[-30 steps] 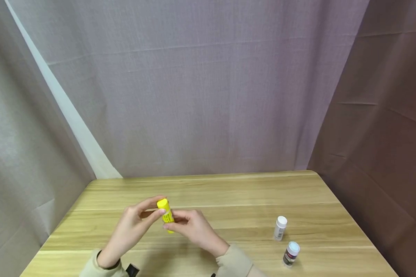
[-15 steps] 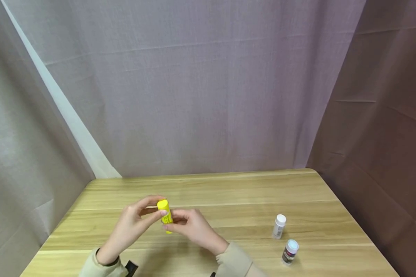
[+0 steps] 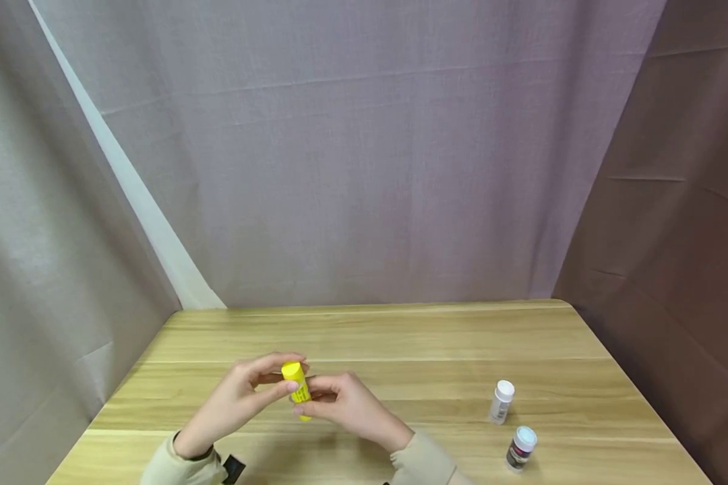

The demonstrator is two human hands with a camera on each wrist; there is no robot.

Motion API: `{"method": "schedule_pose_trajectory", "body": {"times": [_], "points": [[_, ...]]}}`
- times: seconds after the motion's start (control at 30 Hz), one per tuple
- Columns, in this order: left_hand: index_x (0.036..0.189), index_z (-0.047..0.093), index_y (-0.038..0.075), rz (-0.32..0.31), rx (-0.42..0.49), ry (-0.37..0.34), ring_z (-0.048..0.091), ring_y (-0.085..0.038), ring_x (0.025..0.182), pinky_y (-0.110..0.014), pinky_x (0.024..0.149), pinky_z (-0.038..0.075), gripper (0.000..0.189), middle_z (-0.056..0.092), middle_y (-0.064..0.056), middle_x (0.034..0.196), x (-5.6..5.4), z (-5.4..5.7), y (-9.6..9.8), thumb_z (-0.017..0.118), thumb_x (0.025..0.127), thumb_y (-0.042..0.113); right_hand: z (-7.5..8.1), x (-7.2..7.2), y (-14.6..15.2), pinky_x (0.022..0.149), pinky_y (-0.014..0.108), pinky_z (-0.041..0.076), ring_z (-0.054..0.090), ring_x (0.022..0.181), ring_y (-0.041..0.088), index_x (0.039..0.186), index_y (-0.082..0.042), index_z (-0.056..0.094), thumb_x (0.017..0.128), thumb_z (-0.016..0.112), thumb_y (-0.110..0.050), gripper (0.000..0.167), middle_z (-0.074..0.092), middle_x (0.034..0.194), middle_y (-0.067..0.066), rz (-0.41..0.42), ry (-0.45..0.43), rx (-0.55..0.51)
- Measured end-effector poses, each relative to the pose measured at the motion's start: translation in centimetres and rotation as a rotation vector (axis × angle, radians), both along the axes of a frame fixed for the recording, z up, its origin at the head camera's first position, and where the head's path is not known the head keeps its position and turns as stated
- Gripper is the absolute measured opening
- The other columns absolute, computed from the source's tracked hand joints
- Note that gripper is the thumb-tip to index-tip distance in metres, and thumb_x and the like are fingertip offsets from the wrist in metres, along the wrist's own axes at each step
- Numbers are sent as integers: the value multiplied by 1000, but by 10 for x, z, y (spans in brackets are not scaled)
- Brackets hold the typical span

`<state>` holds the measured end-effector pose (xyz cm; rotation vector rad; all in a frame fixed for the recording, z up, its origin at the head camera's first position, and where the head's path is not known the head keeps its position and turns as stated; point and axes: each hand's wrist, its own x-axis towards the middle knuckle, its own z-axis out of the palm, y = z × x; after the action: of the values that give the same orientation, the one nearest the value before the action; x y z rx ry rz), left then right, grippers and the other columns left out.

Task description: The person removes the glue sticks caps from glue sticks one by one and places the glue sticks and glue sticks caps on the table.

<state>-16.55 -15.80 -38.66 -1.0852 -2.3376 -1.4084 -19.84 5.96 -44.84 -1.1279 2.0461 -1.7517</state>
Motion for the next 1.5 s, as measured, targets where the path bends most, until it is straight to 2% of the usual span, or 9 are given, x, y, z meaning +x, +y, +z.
{"method": "schedule_pose_trajectory", "body": {"times": [0.13, 0.37, 0.53, 0.7, 0.9, 1.1, 1.27, 1.4, 1.5], "points": [[126, 68, 9, 53, 13, 9, 71, -15, 97, -32, 85, 59, 33, 74, -3, 109, 0, -1, 3, 71, 95, 17, 0, 1, -2, 83, 31, 59, 70, 96, 17, 116, -10, 73, 96, 71, -20, 22, 74, 105, 5, -33, 1, -11], [123, 70, 10, 127, 28, 44, 72, -16, 96, -30, 82, 60, 32, 73, -9, 116, 0, -5, 8, 74, 92, 17, -2, 2, -3, 86, 30, 58, 70, 99, 16, 122, -8, 71, 95, 71, -18, 29, 73, 113, 10, -70, 12, -34], [121, 71, 10, 201, 23, 74, 73, -16, 94, -28, 80, 60, 33, 73, -10, 113, 1, -7, 12, 77, 90, 18, -2, 3, -4, 88, 30, 58, 69, 104, 16, 127, -9, 70, 95, 72, -19, 33, 71, 120, 7, -92, 16, -44], [119, 71, 10, 266, 30, 87, 73, -13, 92, -28, 80, 59, 34, 75, -6, 109, 2, -6, 16, 79, 88, 19, -1, 3, -5, 90, 29, 57, 68, 107, 16, 128, -12, 69, 95, 72, -21, 35, 69, 125, 4, -131, 24, -36], [115, 73, 9, 327, 62, 106, 73, -12, 89, -27, 81, 59, 32, 76, -2, 104, 3, -5, 21, 82, 84, 11, -1, 2, -6, 90, 28, 56, 69, 106, 17, 130, -13, 69, 95, 72, -22, 36, 69, 126, 2, -178, 43, -28], [111, 74, 11, 362, 84, 115, 73, -12, 88, -26, 79, 59, 32, 76, 0, 103, 2, -5, 25, 84, 81, 11, 0, 2, -7, 88, 27, 57, 69, 104, 16, 129, -15, 69, 94, 74, -23, 37, 70, 123, 0, -214, 39, -26], [110, 74, 11, 345, 93, 142, 73, -13, 89, -26, 78, 59, 32, 76, 0, 103, 0, -7, 24, 85, 80, 13, 1, 1, -5, 89, 28, 56, 69, 105, 16, 128, -14, 70, 93, 74, -22, 36, 70, 123, 1, -212, 55, -32], [112, 72, 10, 263, 91, 172, 72, -15, 94, -28, 81, 60, 33, 74, -3, 108, -3, -8, 21, 84, 82, 12, 1, 0, -3, 92, 30, 56, 69, 107, 18, 126, -13, 71, 93, 75, -23, 35, 70, 123, 0, -192, 76, -37], [117, 71, 10, 187, 92, 153, 71, -17, 97, -32, 84, 60, 34, 73, -4, 111, -4, -7, 17, 81, 85, 11, 2, -1, -1, 93, 32, 55, 68, 107, 17, 125, -15, 72, 93, 75, -24, 33, 71, 123, -3, -175, 78, -28]]}}
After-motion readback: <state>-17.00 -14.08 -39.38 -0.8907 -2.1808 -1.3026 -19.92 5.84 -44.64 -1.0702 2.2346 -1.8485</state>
